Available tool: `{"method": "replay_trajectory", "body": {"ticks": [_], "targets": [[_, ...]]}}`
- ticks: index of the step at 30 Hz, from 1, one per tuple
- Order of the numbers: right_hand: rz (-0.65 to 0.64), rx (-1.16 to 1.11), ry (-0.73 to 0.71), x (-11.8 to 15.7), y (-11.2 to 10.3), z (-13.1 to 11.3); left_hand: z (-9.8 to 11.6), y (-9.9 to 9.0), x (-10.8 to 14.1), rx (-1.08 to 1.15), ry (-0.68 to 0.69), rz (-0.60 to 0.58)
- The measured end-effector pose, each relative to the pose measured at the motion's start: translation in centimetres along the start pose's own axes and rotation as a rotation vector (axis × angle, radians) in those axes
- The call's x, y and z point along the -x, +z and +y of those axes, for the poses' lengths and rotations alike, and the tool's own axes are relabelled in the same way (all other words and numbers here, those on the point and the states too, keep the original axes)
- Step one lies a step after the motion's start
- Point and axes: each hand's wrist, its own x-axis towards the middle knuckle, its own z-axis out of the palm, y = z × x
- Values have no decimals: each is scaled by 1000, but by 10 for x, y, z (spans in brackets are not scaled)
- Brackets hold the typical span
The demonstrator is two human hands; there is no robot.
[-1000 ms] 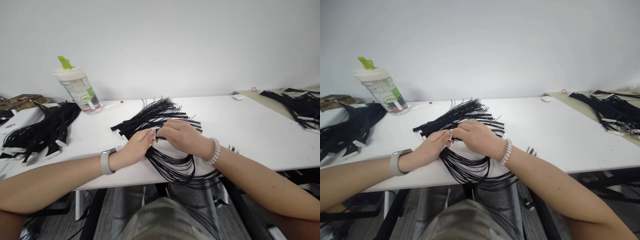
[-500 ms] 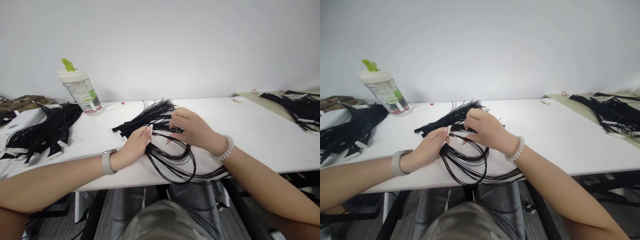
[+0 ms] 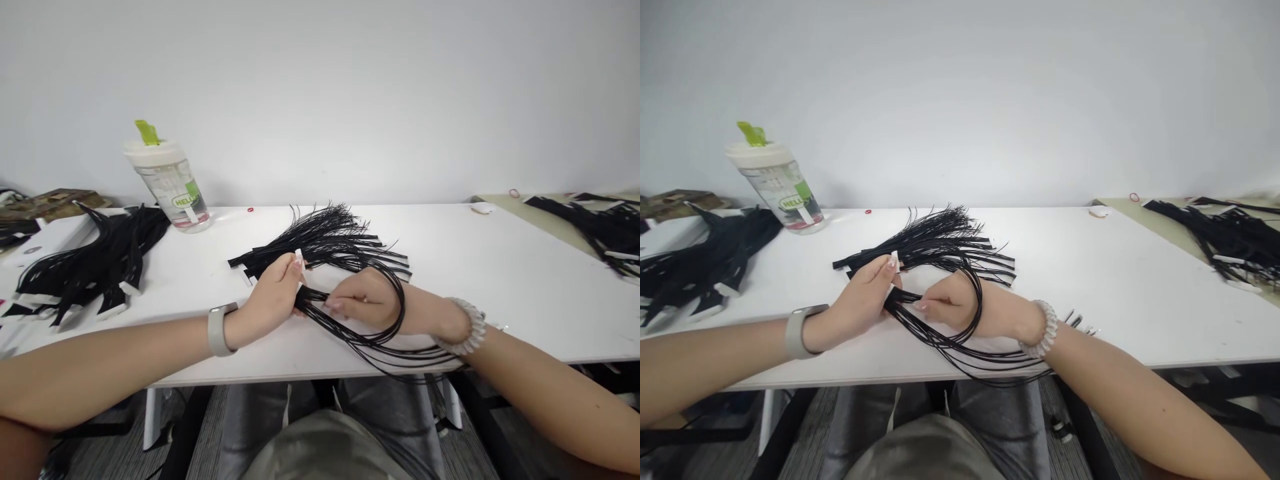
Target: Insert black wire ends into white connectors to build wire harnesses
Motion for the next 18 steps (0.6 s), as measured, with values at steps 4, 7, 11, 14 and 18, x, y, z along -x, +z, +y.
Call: {"method": "replay_trajectory", "body": {"ticks": [4,7,11,14,18], "targets": [[75,52,-75,-12,18,-7,1,0,0,-49,11,19],[134,154,-80,-14,26,-8,3,0,0,-73,14,17],[142,287,-79,-12,29,-8,5,2,-1,44,-70,-78],[133,345,-58,-11,29,-9,5,2,-2,72,-78,-115],[132,330,-66,-13,29,-8,5,2,0,-31,1,-85]]}}
